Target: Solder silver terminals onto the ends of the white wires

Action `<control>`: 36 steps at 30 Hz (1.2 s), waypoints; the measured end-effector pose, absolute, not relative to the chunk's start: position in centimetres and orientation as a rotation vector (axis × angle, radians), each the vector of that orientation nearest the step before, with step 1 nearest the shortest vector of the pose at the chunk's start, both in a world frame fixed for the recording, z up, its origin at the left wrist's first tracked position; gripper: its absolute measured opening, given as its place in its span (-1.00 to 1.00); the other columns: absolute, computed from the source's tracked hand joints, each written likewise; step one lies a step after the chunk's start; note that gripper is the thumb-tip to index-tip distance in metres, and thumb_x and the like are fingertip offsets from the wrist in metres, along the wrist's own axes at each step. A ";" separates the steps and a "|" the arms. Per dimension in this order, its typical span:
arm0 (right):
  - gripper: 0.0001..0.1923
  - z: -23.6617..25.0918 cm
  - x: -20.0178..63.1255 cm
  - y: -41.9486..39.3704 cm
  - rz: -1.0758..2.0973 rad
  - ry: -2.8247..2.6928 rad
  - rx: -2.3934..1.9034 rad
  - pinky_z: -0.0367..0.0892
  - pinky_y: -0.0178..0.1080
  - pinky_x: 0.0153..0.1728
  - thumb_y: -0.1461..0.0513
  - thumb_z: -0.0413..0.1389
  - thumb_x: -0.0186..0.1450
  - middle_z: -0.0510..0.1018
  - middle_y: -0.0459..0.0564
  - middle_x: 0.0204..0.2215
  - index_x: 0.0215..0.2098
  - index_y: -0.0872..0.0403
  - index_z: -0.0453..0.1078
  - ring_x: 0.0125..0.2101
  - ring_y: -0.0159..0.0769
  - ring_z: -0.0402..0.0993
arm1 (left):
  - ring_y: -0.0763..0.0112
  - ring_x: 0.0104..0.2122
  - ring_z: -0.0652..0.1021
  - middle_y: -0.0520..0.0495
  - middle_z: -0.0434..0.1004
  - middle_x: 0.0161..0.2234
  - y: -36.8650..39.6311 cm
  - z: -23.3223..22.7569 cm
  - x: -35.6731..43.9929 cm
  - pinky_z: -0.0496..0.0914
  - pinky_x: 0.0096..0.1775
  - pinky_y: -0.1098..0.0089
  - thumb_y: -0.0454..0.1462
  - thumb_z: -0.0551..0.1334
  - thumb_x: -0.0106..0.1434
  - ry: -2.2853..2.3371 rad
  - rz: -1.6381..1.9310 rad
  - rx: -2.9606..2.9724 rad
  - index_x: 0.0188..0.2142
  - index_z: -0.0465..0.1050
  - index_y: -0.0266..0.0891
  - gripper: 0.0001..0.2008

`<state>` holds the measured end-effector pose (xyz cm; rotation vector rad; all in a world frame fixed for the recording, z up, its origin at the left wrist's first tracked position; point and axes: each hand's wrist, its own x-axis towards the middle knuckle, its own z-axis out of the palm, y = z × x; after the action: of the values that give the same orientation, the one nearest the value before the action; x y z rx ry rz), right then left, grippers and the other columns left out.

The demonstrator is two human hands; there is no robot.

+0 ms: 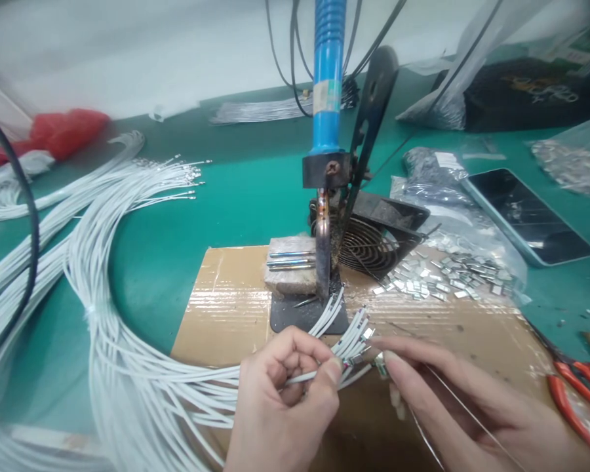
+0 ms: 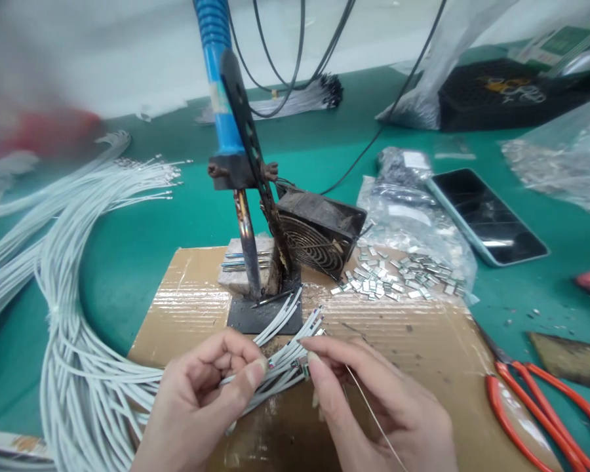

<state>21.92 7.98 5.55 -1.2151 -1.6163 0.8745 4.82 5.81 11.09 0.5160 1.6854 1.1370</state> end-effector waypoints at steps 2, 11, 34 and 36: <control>-0.90 5.4 22.0 8.1 0.991 -1.527 -1.269 0.58 -0.57 -0.43 0.17 0.38 0.38 0.80 -0.14 -0.38 -0.15 -0.16 0.76 -0.49 -0.35 0.75 | 0.57 -0.59 0.25 0.15 0.32 -0.65 5.7 11.1 4.7 0.17 -0.50 0.56 -0.23 0.45 0.00 1.655 1.144 0.506 -0.55 0.53 -0.24 -0.83; -0.96 6.1 19.7 8.6 1.313 -1.262 -1.186 0.56 -0.53 -0.46 0.15 0.46 0.29 0.78 -0.09 -0.40 -0.33 -0.18 0.79 -0.49 -0.34 0.71 | 0.53 -0.52 0.32 0.00 0.65 -0.45 5.5 11.1 4.1 0.16 -0.45 0.52 -0.28 0.44 0.06 1.645 1.107 0.645 -0.54 0.53 -0.23 -0.86; -0.50 6.0 19.3 8.3 1.119 -1.319 -1.328 0.63 -0.24 -0.38 -0.23 0.31 0.30 0.65 0.02 -0.49 -0.17 -0.03 0.77 -0.39 -0.09 0.69 | 0.50 -0.43 0.62 0.07 0.69 -0.44 5.7 11.3 4.5 0.45 -0.35 0.62 -0.39 0.45 0.03 1.609 1.187 0.603 -0.60 0.55 -0.18 -0.83; -0.48 6.1 19.3 8.2 1.110 -1.313 -1.331 0.62 -0.24 -0.39 -0.24 0.27 0.33 0.63 0.01 -0.49 -0.13 -0.03 0.76 -0.40 -0.11 0.66 | 0.49 -0.42 0.64 0.07 0.69 -0.44 5.8 11.2 4.5 0.47 -0.34 0.61 -0.40 0.44 0.03 1.608 1.192 0.602 -0.59 0.55 -0.18 -0.84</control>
<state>19.33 8.20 6.14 -1.3311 -1.3129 1.1101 4.50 5.81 11.21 0.6024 1.6084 1.1922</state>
